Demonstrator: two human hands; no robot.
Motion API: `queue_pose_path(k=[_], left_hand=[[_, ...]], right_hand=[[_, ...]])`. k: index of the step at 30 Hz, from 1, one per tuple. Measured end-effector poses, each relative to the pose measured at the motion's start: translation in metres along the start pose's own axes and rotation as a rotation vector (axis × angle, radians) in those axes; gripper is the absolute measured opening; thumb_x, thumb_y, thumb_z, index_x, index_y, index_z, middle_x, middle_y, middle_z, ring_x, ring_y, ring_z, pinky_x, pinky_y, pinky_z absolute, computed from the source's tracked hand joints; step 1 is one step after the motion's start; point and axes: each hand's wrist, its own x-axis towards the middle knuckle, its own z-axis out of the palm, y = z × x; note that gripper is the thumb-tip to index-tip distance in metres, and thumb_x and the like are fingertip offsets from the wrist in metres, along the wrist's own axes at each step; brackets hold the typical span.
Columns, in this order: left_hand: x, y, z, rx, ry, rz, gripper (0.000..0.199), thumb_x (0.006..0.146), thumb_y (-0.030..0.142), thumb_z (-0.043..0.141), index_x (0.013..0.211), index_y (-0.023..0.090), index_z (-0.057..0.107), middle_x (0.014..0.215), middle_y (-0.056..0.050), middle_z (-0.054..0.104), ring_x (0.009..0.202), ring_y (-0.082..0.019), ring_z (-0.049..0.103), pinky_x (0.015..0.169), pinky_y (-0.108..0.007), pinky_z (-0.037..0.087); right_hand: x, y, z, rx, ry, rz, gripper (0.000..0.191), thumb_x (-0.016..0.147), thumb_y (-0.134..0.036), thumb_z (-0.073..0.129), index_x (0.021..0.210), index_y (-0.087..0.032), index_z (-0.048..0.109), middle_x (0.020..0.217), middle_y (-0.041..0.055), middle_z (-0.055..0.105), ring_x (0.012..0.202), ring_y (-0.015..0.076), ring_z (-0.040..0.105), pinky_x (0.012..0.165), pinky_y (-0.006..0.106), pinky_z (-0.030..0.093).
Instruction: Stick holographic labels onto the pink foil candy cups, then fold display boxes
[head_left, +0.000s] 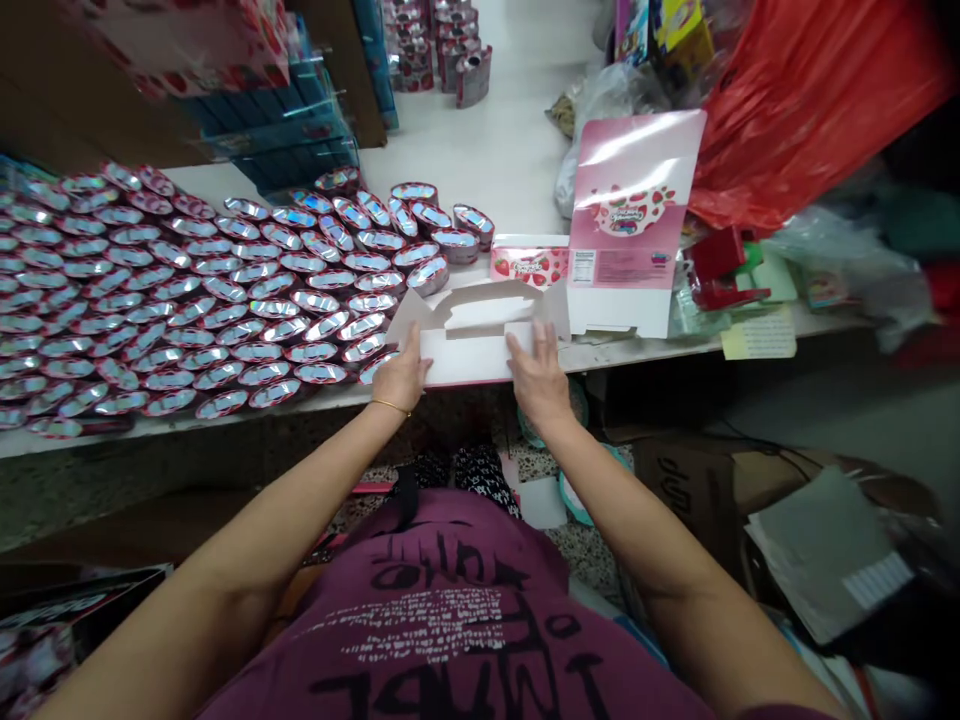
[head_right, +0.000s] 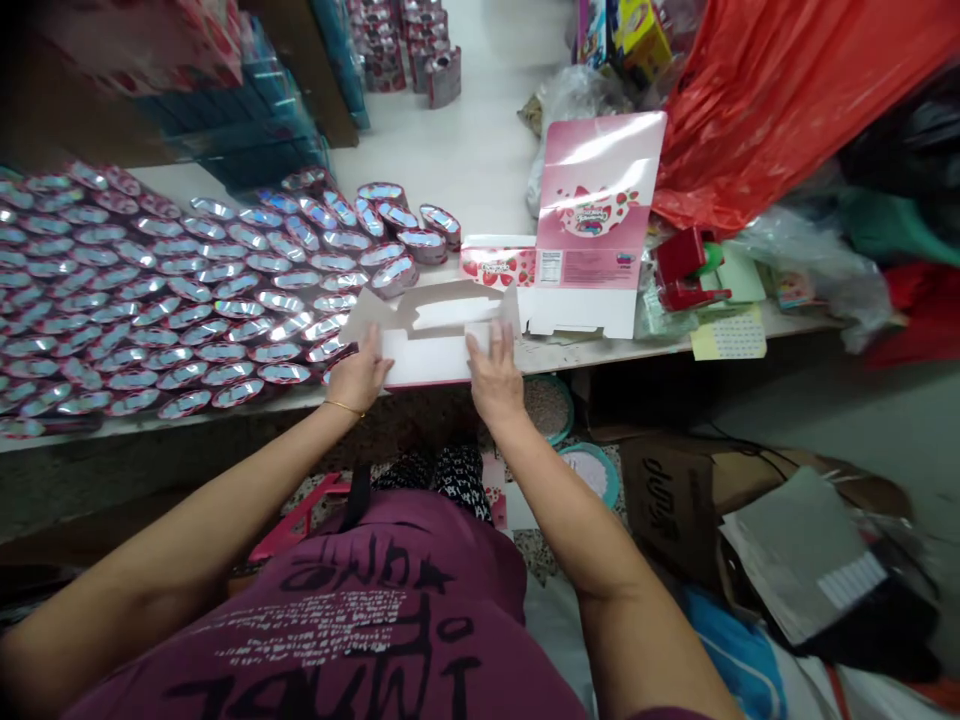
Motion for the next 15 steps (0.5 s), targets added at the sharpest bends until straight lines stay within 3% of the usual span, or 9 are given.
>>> queue_pose_path(k=[2,5,8,11,13,15], left_hand=[[-0.001,0.002,-0.001,0.069,-0.020,0.072,0.049,0.086,0.030,0.039,0.134,0.025,0.030,0.108,-0.011,0.060,0.088,-0.023,0.059,0.076,-0.035,0.044],[-0.012,0.007,-0.004,0.158,0.035,0.165,0.040,0.087,0.024,0.033,0.125,0.029,0.045,0.139,-0.008,0.035,0.104,-0.027,0.051,0.080,-0.041,0.042],[-0.029,0.023,-0.005,0.231,0.150,0.224,0.040,0.086,0.024,0.035,0.124,0.027,0.047,0.147,0.000,0.017,0.125,-0.033,0.029,0.091,-0.048,0.034],[-0.036,0.044,-0.003,0.233,0.191,0.274,0.059,0.079,0.040,0.050,0.133,0.022,0.036,0.148,-0.004,0.013,0.133,-0.036,0.004,0.099,-0.051,0.023],[-0.033,0.052,-0.004,0.228,0.161,0.208,0.077,0.070,0.050,0.059,0.136,0.022,0.029,0.148,-0.008,0.008,0.132,-0.040,0.004,0.100,-0.055,0.020],[-0.029,0.054,-0.008,0.232,0.093,0.099,0.079,0.068,0.051,0.060,0.136,0.028,0.027,0.148,-0.009,0.004,0.128,-0.042,0.020,0.096,-0.058,0.025]], right_hand=[[-0.004,0.000,0.002,-0.062,-0.041,-0.057,0.044,0.084,-0.024,0.046,0.127,-0.017,0.042,0.144,0.0137,0.016,0.132,0.0370,0.009,0.092,0.052,0.039],[-0.003,0.003,0.006,-0.133,-0.073,-0.111,0.048,0.082,-0.029,0.052,0.125,-0.011,0.044,0.144,0.0158,0.018,0.132,0.0380,0.004,0.096,0.053,0.033],[0.001,0.006,0.007,-0.182,-0.078,-0.175,0.049,0.082,-0.030,0.051,0.125,-0.006,0.045,0.142,0.0166,0.025,0.132,0.0371,0.005,0.100,0.053,0.025],[0.004,0.012,0.002,-0.212,-0.085,-0.230,0.053,0.083,-0.031,0.050,0.127,-0.004,0.042,0.140,0.0166,0.029,0.130,0.0358,0.016,0.102,0.049,0.024],[0.005,0.019,-0.001,-0.226,-0.090,-0.269,0.053,0.084,-0.031,0.048,0.129,-0.005,0.040,0.139,0.0155,0.033,0.128,0.0340,0.023,0.103,0.047,0.024],[0.005,0.027,-0.003,-0.235,-0.087,-0.306,0.051,0.085,-0.031,0.045,0.129,-0.005,0.040,0.137,0.0152,0.037,0.127,0.0323,0.028,0.103,0.046,0.023]])
